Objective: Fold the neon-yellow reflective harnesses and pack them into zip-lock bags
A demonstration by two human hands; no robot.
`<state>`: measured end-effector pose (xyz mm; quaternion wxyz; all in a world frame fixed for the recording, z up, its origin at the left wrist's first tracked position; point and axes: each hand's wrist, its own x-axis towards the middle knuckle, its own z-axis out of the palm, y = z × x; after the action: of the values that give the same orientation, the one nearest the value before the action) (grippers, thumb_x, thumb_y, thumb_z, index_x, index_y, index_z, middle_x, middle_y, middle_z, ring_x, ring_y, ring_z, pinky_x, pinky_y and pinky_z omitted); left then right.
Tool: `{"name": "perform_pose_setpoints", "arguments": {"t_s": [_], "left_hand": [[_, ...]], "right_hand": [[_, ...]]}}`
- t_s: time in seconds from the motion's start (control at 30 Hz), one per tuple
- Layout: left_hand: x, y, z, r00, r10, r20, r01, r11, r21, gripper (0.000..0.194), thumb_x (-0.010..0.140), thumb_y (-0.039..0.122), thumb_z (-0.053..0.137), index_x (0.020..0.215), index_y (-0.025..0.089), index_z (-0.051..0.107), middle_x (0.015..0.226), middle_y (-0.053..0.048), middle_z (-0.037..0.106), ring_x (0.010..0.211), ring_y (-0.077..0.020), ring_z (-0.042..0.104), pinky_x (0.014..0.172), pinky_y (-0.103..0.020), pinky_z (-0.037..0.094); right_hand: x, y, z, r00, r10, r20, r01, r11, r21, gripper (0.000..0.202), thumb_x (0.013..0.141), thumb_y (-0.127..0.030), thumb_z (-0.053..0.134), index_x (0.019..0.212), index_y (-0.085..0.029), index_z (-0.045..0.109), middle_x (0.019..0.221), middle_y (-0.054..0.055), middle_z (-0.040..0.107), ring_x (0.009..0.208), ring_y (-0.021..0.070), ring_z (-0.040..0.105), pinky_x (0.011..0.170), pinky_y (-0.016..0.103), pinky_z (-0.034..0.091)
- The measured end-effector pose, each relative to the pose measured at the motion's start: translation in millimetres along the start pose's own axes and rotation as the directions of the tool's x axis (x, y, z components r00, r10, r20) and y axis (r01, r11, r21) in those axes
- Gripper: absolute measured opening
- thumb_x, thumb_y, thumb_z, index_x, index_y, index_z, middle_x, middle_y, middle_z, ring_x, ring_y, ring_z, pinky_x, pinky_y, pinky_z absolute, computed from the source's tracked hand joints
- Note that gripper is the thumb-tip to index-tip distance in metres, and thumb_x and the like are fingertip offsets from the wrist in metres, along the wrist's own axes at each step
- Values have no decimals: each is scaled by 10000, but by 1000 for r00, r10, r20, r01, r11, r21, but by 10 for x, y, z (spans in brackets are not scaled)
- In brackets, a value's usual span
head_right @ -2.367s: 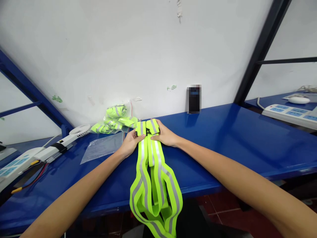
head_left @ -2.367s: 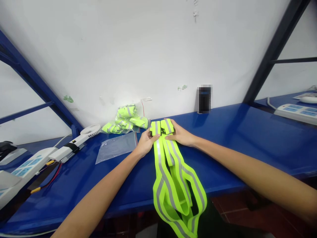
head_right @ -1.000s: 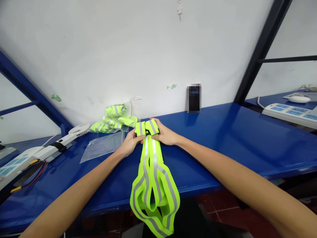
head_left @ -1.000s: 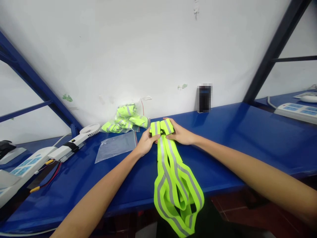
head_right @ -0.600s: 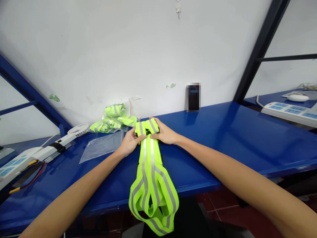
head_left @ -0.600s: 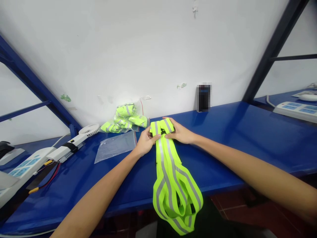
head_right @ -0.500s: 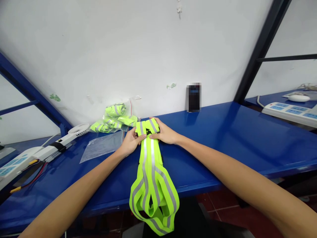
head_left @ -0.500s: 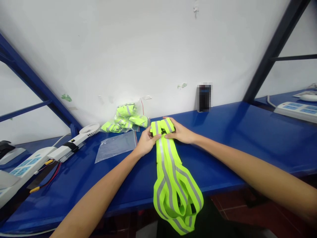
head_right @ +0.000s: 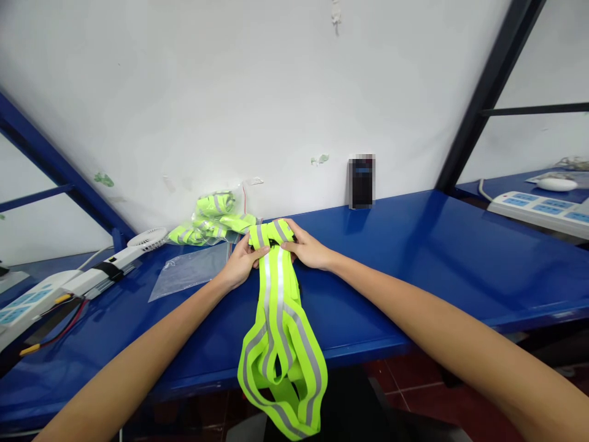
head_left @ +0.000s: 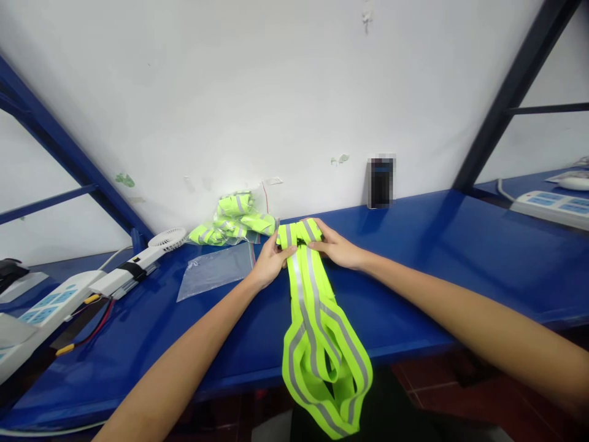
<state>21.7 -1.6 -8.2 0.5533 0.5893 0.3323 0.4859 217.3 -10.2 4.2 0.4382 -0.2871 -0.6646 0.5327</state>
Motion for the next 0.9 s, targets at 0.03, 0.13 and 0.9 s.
{"name": "perform_pose_setpoints", "arguments": {"t_s": [0.03,0.13,0.9], "left_hand": [[8,0,-11,1000,-5,-2,5,1000,-7,549,660,307,825,1130,192,567,671,62,561,445,-45,418,412,-186,305],[23,0,-33,1000,-12,-6,12,1000,-23,466,662,300,824,1046,185,586,630,80,508,414,-20,356,391,-178,260],[-59,47,38,995,56,-77,-57,998,-2,546,663,346,822,1129,213,573,835,-7,673,652,-151,619,556,-244,475]], "right_hand": [[3,17,-1,1000,-19,-1,19,999,-28,495,865,-242,590,1331,-293,432,971,5,611,817,170,613,822,367,545],[10,54,11,999,-42,-30,39,997,-73,490,866,-247,584,1329,-299,430,1076,17,600,951,193,606,875,372,532],[-15,-32,17,997,30,64,-30,999,9,793,754,-109,632,1451,-334,326,1208,31,597,949,181,627,751,287,535]]}}
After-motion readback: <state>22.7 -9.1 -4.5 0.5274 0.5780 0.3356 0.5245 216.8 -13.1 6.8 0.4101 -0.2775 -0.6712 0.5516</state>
